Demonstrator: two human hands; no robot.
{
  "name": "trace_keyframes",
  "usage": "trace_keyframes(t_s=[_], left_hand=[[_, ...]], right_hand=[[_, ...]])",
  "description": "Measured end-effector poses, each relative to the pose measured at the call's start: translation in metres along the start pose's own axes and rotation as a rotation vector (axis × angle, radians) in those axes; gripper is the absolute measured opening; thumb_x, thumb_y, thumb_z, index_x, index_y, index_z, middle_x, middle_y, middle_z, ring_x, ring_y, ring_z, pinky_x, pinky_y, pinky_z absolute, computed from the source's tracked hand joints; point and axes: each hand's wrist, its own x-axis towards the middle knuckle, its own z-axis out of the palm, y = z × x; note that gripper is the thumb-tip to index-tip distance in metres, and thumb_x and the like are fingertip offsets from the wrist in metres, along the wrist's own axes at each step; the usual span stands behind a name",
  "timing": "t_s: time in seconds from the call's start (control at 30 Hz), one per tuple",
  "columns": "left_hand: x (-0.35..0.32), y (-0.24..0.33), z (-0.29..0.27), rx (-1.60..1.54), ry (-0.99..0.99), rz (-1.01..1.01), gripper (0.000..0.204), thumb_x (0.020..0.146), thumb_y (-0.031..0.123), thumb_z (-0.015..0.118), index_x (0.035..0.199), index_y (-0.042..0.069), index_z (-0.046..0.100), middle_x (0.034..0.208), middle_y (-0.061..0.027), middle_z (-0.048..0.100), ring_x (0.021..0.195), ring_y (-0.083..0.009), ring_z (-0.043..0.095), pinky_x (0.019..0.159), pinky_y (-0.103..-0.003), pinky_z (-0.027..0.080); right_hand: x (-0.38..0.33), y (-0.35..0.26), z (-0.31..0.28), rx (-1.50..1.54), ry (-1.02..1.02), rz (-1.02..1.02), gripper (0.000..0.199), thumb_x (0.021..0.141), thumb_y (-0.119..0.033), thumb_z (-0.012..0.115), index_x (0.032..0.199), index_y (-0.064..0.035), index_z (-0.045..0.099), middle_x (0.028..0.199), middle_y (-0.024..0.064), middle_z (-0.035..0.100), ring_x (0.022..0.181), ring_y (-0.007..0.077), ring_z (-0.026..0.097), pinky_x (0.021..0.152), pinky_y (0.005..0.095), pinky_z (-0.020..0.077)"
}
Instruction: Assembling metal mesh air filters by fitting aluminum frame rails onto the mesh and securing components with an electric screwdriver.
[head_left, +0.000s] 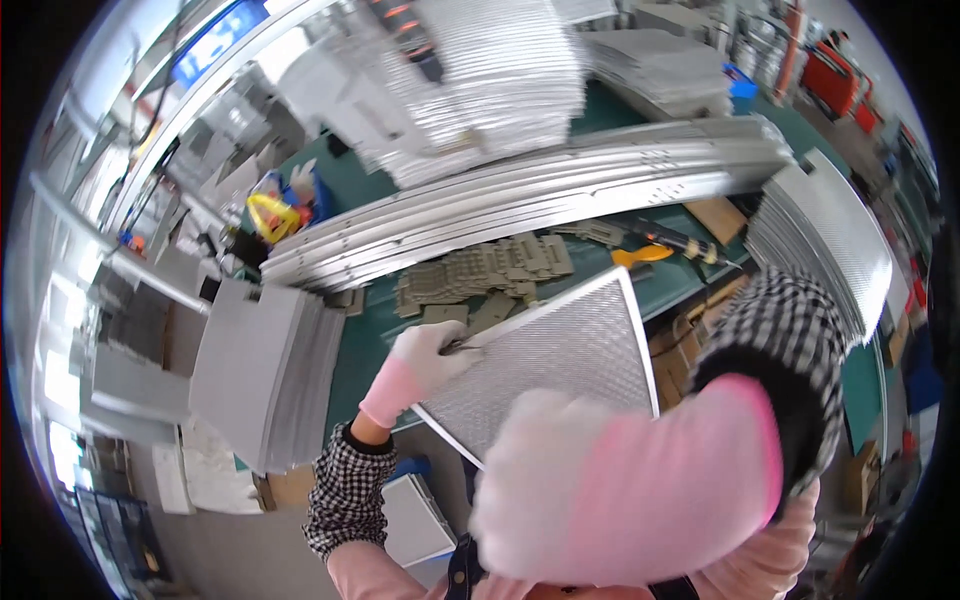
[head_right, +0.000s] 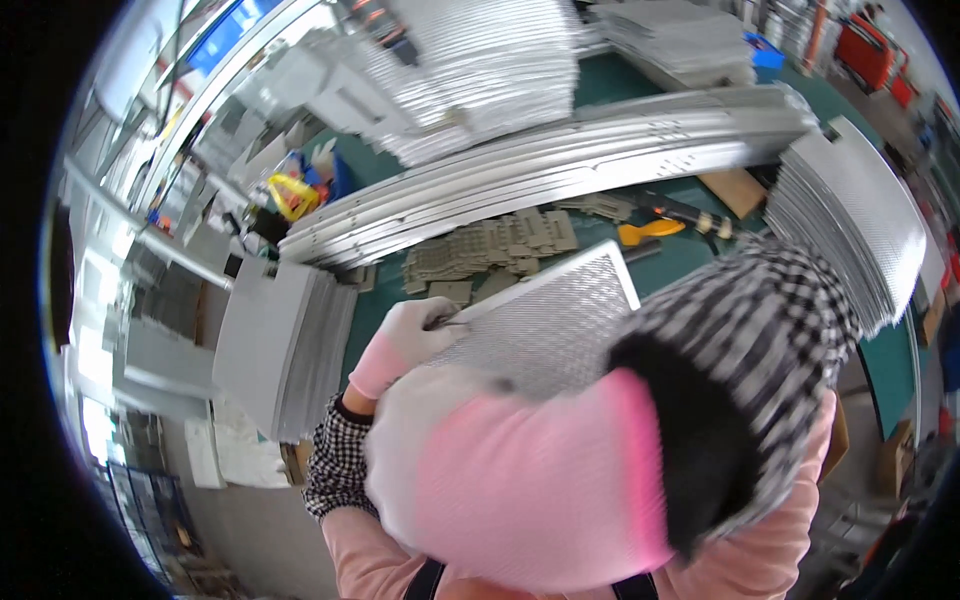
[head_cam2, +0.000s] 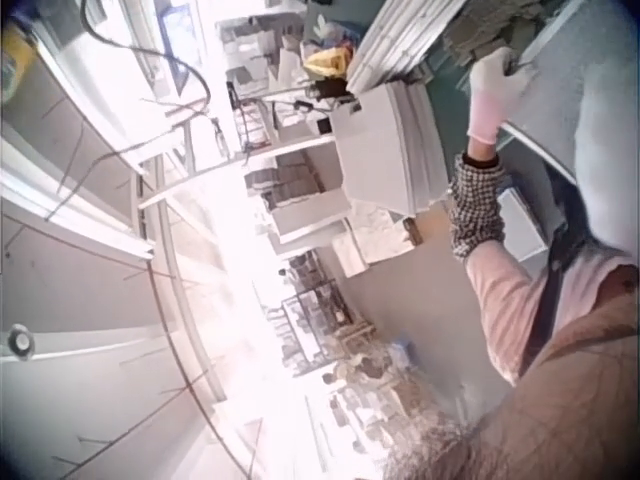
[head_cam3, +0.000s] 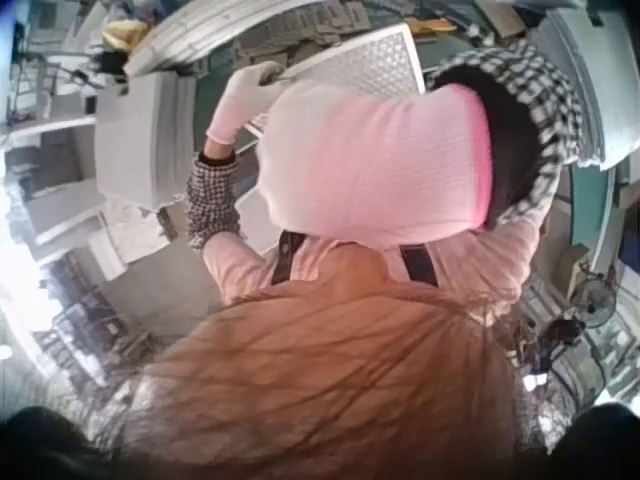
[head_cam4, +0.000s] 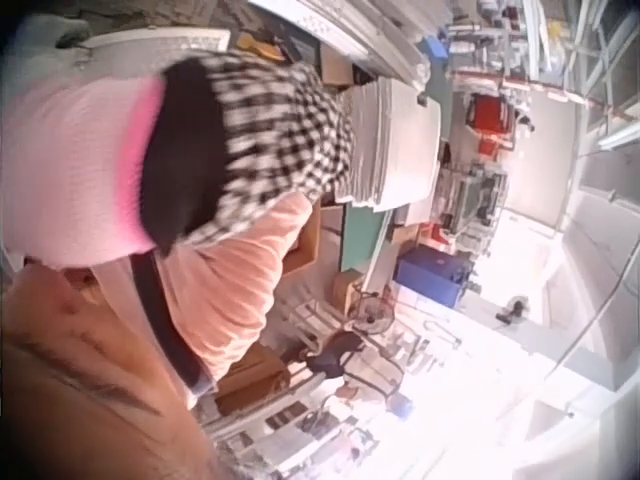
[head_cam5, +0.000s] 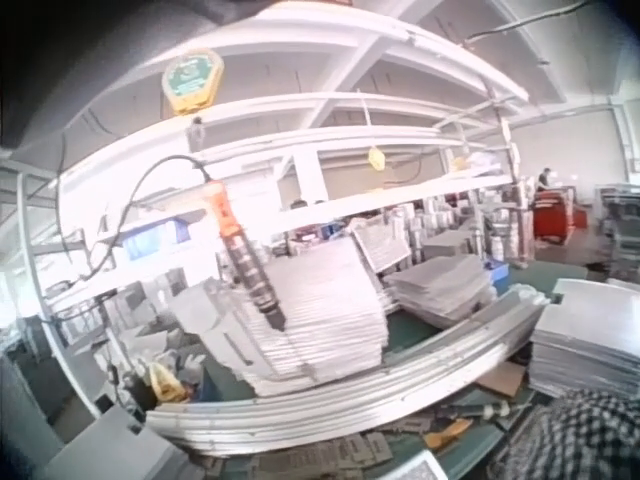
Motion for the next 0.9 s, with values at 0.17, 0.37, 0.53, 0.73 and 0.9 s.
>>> trace_keyframes(t_s=[0.17, 0.37, 0.53, 0.73, 0.9], left_hand=[[-0.003, 0.010, -0.003, 0.009, -0.021, 0.036, 0.034, 0.081, 0.033, 0.075, 0.095, 0.003, 0.069, 0.082, -0.0194, 0.067, 0.076, -0.0364, 0.066, 0.069, -0.040, 0.051], [-0.027, -0.022, -0.032, 0.166, -0.145, -0.040, 0.035, 0.090, 0.034, 0.067, 0.100, 0.000, 0.067, 0.082, -0.0188, 0.065, 0.076, -0.0317, 0.064, 0.071, -0.038, 0.049], [-0.029, -0.031, -0.017, 0.082, -0.125, 0.025, 0.033, 0.093, 0.030, 0.064, 0.107, -0.001, 0.064, 0.086, -0.0206, 0.064, 0.079, -0.0330, 0.063, 0.072, -0.039, 0.049], [-0.047, -0.048, -0.016, -0.043, 0.020, 0.124, 0.036, 0.088, 0.026, 0.070, 0.117, 0.003, 0.066, 0.097, -0.0159, 0.070, 0.086, -0.0314, 0.067, 0.078, -0.038, 0.053], [-0.057, -0.044, 0.019, -0.020, 0.437, 0.193, 0.031, 0.078, 0.019, 0.079, 0.105, 0.006, 0.072, 0.103, -0.0091, 0.073, 0.095, -0.0261, 0.069, 0.083, -0.035, 0.054]], right_hand=[[0.061, 0.082, 0.114, -0.020, 0.373, 0.181, 0.045, 0.088, -0.042, 0.068, 0.108, -0.0021, 0.062, 0.099, 0.0133, 0.066, 0.098, 0.0302, 0.065, 0.081, 0.0407, 0.0538], [0.080, 0.118, 0.182, 0.468, 0.281, 0.214, 0.034, 0.095, -0.035, 0.060, 0.106, -0.0030, 0.063, 0.103, 0.0156, 0.062, 0.096, 0.0338, 0.064, 0.084, 0.0419, 0.0513], [0.087, 0.111, 0.157, 0.544, 0.166, 0.150, 0.030, 0.096, -0.031, 0.059, 0.108, -0.0031, 0.061, 0.102, 0.0141, 0.062, 0.099, 0.0319, 0.064, 0.086, 0.0420, 0.0498], [0.108, 0.093, 0.149, 0.544, 0.130, 0.085, 0.026, 0.096, -0.029, 0.060, 0.108, -0.0058, 0.061, 0.100, 0.0132, 0.064, 0.092, 0.0286, 0.066, 0.082, 0.0392, 0.0509], [0.096, 0.100, 0.157, 0.636, 0.169, 0.067, 0.027, 0.094, -0.028, 0.061, 0.107, -0.0036, 0.060, 0.098, 0.0159, 0.063, 0.092, 0.0305, 0.064, 0.081, 0.0400, 0.0492]])
